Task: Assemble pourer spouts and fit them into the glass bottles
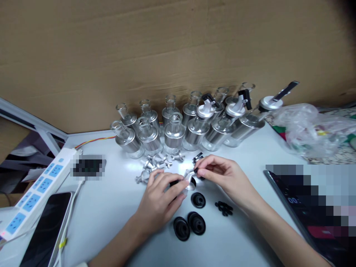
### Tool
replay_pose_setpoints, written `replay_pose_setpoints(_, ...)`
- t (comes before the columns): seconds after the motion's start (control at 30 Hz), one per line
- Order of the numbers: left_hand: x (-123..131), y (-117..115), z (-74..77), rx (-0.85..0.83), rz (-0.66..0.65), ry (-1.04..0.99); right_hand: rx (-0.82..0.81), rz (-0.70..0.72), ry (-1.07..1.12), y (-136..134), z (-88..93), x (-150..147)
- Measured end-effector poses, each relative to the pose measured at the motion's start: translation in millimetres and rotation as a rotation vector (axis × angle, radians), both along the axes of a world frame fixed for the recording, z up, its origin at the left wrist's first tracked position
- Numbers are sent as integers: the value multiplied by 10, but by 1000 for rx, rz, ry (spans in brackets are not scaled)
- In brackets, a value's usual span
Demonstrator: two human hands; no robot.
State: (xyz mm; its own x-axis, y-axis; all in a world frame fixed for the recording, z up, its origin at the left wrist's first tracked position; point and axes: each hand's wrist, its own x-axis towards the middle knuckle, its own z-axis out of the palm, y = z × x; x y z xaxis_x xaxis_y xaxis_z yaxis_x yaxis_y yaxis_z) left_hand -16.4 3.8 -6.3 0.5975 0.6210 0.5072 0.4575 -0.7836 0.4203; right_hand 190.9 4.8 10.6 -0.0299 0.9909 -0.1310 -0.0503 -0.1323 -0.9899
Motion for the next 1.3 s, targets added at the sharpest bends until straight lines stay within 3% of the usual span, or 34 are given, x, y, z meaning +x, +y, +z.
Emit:
replay_pose_setpoints(0.6, -12, 1, -7, -3, -4, 3, 12, 50, 14, -24, -42, 18)
replay_pose_setpoints(0.9, 9, -7, 8, 13, 12, -27, -275, 110, 426, -27, -73, -14)
replay_pose_setpoints(1.3, 16, -15, 7, 28, 11, -36, -389, 235, 487, -42, -55, -39)
